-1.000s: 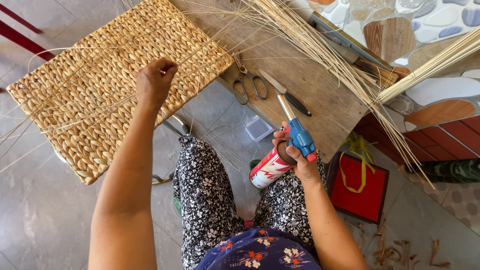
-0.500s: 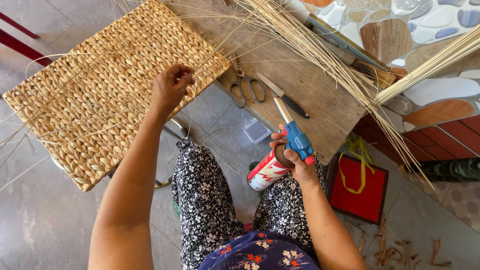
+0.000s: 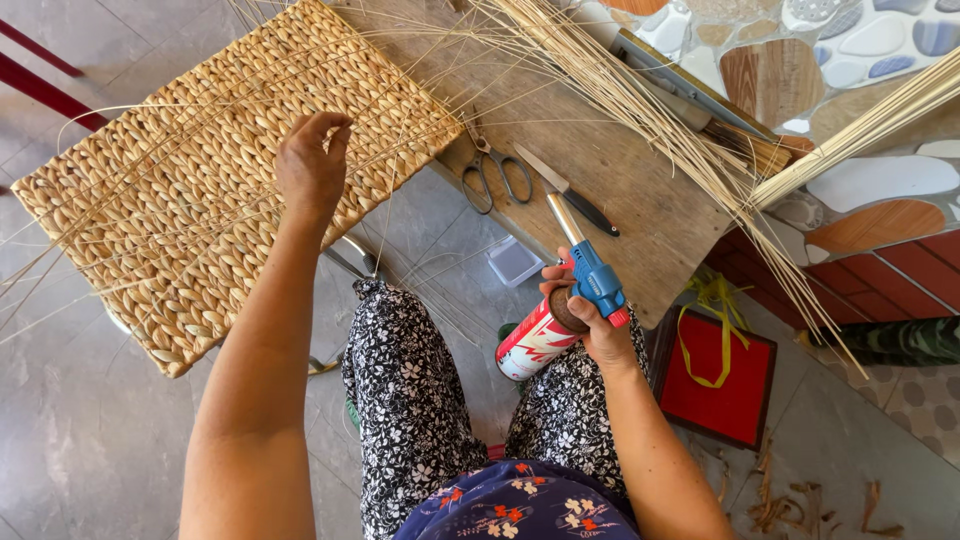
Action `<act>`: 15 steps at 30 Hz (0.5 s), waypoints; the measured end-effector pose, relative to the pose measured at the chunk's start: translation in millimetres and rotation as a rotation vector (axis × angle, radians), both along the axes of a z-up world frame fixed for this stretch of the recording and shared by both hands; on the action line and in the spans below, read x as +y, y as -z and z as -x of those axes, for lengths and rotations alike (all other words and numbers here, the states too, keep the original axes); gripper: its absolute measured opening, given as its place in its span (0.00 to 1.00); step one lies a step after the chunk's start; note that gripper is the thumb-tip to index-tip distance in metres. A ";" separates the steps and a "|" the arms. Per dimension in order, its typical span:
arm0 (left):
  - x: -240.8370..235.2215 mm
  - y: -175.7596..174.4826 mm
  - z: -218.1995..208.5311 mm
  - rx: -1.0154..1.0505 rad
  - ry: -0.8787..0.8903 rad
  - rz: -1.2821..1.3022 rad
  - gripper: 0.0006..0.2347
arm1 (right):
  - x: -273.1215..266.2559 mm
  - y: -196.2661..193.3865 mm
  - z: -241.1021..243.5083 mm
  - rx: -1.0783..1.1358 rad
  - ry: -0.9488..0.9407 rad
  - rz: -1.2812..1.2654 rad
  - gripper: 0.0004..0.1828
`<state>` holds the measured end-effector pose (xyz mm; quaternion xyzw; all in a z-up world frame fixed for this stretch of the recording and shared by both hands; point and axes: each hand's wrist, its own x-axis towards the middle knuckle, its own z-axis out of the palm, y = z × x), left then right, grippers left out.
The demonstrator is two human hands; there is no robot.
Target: The person uses a handheld blowtorch to heat and straighten individual strands of dried plant fiber. They repeatedly pick up a strand, pass the flame along its length, and place it back onto a woven mat resting on a stool. The process is performed one strand at a time.
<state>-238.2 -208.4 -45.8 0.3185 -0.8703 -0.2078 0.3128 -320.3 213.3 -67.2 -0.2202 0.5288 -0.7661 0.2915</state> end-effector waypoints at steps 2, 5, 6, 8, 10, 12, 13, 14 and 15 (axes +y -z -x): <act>1.1 -8.4 -4.1 0.002 -0.028 0.129 0.05 | -0.4 0.4 -0.8 -0.001 0.006 -0.003 0.49; 19.2 -18.3 -3.4 0.018 0.106 0.063 0.06 | 0.3 1.3 -1.1 -0.008 -0.003 0.015 0.50; 33.0 -18.2 -5.4 0.055 0.151 0.174 0.06 | 0.6 1.7 -1.5 -0.012 -0.007 0.024 0.50; 62.3 -17.8 -10.0 -0.028 0.241 0.179 0.07 | 2.4 1.9 -2.2 -0.018 -0.012 0.038 0.50; 88.8 -17.9 -13.7 -0.114 0.299 0.102 0.08 | 4.9 1.8 -3.6 -0.022 -0.017 0.037 0.50; 115.1 -15.6 -21.7 -0.017 0.360 0.173 0.07 | 8.2 0.2 -6.6 -0.025 -0.015 0.047 0.50; 129.3 -13.7 -26.5 0.047 0.407 0.212 0.06 | 10.2 -1.7 -8.3 -0.026 -0.012 0.058 0.50; 142.7 -12.3 -29.1 0.009 0.428 0.161 0.06 | 11.0 -3.8 -9.1 -0.025 -0.012 0.070 0.50; 156.2 -11.1 -30.8 -0.028 0.449 0.110 0.06 | 11.7 -6.3 -9.2 -0.032 -0.018 0.072 0.51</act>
